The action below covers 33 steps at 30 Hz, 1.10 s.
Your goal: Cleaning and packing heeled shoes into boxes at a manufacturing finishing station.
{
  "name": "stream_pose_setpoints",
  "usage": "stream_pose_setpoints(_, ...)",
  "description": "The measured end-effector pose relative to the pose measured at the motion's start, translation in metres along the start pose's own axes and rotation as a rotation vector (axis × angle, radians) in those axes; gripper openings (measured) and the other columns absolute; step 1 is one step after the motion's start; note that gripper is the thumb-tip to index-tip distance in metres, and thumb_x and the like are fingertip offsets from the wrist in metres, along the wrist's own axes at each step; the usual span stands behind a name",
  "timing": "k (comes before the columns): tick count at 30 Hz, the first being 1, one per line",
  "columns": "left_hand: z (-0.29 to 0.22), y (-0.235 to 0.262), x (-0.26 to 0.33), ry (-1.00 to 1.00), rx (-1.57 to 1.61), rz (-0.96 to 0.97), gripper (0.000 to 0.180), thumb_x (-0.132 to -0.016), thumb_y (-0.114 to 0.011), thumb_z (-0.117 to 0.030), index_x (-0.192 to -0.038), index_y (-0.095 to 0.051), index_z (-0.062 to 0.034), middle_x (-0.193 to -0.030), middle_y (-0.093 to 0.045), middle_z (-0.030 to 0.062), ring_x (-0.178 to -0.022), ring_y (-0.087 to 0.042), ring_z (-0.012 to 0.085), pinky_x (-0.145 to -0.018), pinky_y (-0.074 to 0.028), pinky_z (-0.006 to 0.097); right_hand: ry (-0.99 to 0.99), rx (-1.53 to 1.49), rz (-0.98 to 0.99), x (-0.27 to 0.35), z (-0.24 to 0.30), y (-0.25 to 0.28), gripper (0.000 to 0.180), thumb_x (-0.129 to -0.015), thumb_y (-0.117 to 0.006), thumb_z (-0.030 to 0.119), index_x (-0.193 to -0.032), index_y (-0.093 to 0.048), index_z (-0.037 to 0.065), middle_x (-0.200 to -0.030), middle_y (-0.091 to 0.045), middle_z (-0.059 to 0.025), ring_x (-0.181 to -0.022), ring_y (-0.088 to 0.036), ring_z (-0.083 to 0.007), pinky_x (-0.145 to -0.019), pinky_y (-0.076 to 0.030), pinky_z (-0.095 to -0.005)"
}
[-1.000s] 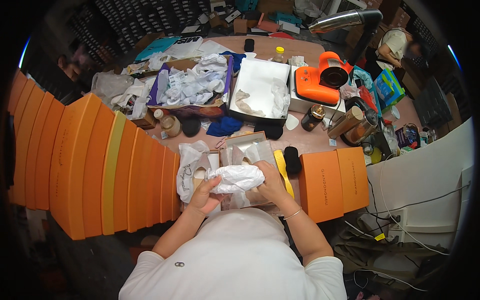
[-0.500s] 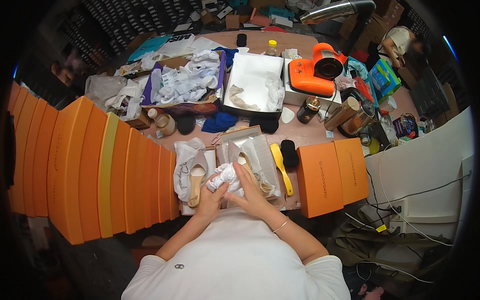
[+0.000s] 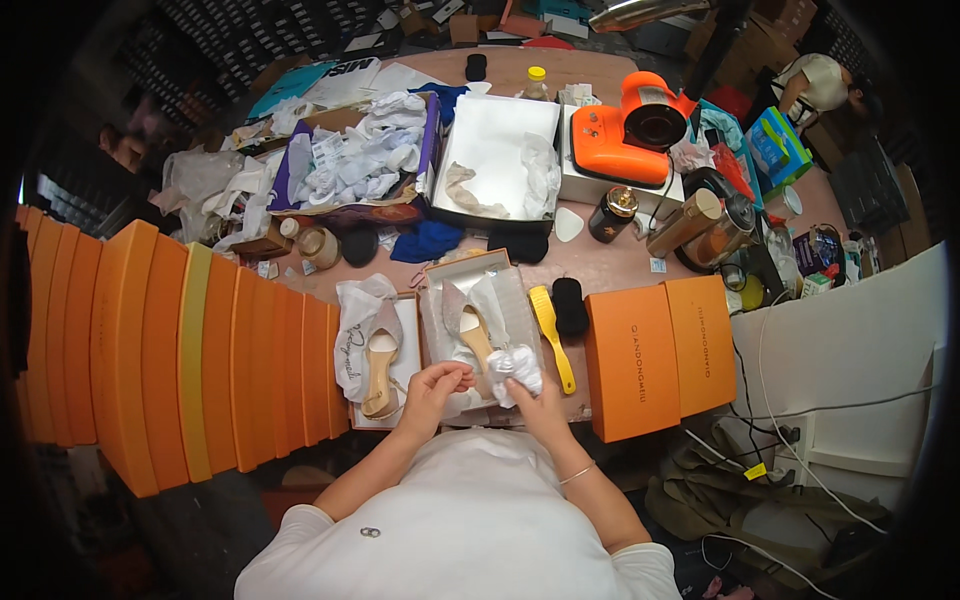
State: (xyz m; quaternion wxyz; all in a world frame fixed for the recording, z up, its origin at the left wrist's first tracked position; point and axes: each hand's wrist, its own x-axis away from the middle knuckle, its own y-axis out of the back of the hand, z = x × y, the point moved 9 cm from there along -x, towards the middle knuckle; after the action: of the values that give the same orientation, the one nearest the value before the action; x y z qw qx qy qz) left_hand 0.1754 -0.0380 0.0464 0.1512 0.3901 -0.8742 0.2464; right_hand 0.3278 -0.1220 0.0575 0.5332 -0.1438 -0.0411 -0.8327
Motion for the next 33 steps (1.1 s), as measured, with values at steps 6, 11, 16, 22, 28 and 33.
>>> stream_pose_setpoints(6,0.079,0.018,-0.046,0.274,0.125,-0.392,0.049,-0.091,-0.06,-0.024,-0.13,-0.046,0.0027,-0.124,-0.053,0.0117,-0.117,-0.048,0.0175,-0.098,-0.039,0.033,0.089,0.25,0.03,-0.017,0.03,0.05,0.026,-0.085,-0.062,0.008,-0.109,-0.056,0.001,-0.099,-0.062,-0.0091,-0.091,-0.058,-0.0113,-0.078,-0.047,-0.0275)
stream_pose_setpoints(11,0.102,0.03,-0.095,0.207,-0.109,-0.467,0.047,-0.085,-0.067,-0.03,-0.124,-0.053,-0.0059,-0.098,-0.065,0.0071,-0.077,-0.062,0.0183,-0.069,-0.05,0.034,0.14,0.416,0.221,-0.024,0.034,0.018,0.028,-0.079,-0.066,0.008,-0.105,-0.059,0.0,-0.096,-0.062,-0.0114,-0.088,-0.06,-0.017,-0.077,-0.047,-0.0291)
stream_pose_setpoints(16,0.116,0.051,-0.113,-0.05,-0.485,-0.507,0.047,-0.078,-0.069,-0.021,-0.118,-0.056,-0.0011,-0.09,-0.066,0.0118,-0.08,-0.064,0.017,-0.066,-0.05,0.03,0.238,0.426,0.301,-0.047,0.068,-0.02,0.034,-0.078,-0.068,0.007,-0.109,-0.056,0.001,-0.095,-0.06,-0.0094,-0.087,-0.059,-0.0154,-0.077,-0.047,-0.0274)
stream_pose_setpoints(22,0.05,0.0,-0.048,0.065,0.041,-0.178,0.044,-0.087,-0.056,-0.007,-0.129,-0.044,-0.001,-0.096,-0.063,0.01,-0.081,-0.064,0.0154,-0.067,-0.051,0.026,0.505,0.924,0.289,-0.059,0.082,-0.049,0.039,-0.074,-0.067,0.007,-0.11,-0.053,0.004,-0.096,-0.056,-0.014,-0.087,-0.06,-0.0322,-0.073,-0.049,-0.0378)
stream_pose_setpoints(28,0.046,-0.02,-0.024,0.066,0.005,-0.065,0.045,-0.09,-0.055,-0.01,-0.13,-0.038,0.0032,-0.102,-0.063,0.0133,-0.09,-0.064,0.0173,-0.076,-0.052,0.028,0.721,1.224,0.224,-0.067,0.053,-0.088,0.033,-0.07,-0.07,0.009,-0.099,-0.054,0.007,-0.092,-0.053,-0.0101,-0.09,-0.057,-0.0294,-0.07,-0.051,-0.0386)
stream_pose_setpoints(33,0.039,0.001,-0.012,0.001,0.08,-0.056,0.047,-0.091,-0.054,-0.011,-0.131,-0.036,0.0035,-0.101,-0.063,0.0125,-0.087,-0.063,0.0166,-0.078,-0.051,0.028,0.788,0.867,0.333,-0.044,0.059,-0.08,0.038,-0.073,-0.068,0.007,-0.11,-0.062,0.007,-0.108,-0.06,-0.0091,-0.095,-0.055,-0.0295,-0.083,-0.047,-0.0408)
